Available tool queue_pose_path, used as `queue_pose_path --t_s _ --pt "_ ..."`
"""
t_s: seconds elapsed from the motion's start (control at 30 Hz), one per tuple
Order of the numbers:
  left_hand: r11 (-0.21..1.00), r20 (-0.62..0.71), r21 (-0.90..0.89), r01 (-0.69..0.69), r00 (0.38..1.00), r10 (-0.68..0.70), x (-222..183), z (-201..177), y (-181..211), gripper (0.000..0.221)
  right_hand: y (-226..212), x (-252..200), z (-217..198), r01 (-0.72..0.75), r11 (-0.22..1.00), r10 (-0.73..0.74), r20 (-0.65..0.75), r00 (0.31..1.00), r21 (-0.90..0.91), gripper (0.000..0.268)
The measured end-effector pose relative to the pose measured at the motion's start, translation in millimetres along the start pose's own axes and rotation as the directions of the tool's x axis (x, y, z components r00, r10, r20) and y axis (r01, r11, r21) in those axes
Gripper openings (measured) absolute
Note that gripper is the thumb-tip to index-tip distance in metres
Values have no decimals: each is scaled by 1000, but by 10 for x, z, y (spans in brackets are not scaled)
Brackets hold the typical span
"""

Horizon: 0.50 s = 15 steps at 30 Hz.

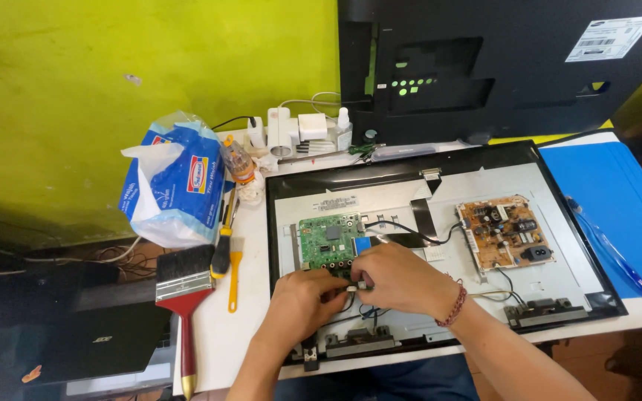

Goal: Repairing the internal components of a television by connecting ribbon cables and securing circuit boards

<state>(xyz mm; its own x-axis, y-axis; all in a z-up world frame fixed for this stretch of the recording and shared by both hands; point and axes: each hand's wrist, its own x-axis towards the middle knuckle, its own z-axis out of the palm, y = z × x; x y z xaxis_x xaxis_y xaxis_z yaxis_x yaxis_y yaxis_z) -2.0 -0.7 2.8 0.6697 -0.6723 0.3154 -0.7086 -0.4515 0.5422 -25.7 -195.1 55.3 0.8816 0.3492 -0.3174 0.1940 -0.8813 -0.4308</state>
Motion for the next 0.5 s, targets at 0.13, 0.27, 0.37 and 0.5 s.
queue_pose_path --t_s 0.13,0.27,0.37,0.5 --pt "999 20 -22 -25 999 25 4 -25 -7 14 -46 1 24 19 999 -19 2 1000 -51 13" --pt "1000 45 -15 -6 999 7 13 -52 -1 9 -14 -13 80 17 1000 -17 -46 999 14 12" --pt "1000 79 -12 17 997 -16 9 -57 0 9 -4 -32 106 18 999 -16 -68 998 32 15" --pt "1000 70 -4 27 997 -26 4 -30 -12 10 -22 -58 97 9 998 -5 -66 998 61 16"
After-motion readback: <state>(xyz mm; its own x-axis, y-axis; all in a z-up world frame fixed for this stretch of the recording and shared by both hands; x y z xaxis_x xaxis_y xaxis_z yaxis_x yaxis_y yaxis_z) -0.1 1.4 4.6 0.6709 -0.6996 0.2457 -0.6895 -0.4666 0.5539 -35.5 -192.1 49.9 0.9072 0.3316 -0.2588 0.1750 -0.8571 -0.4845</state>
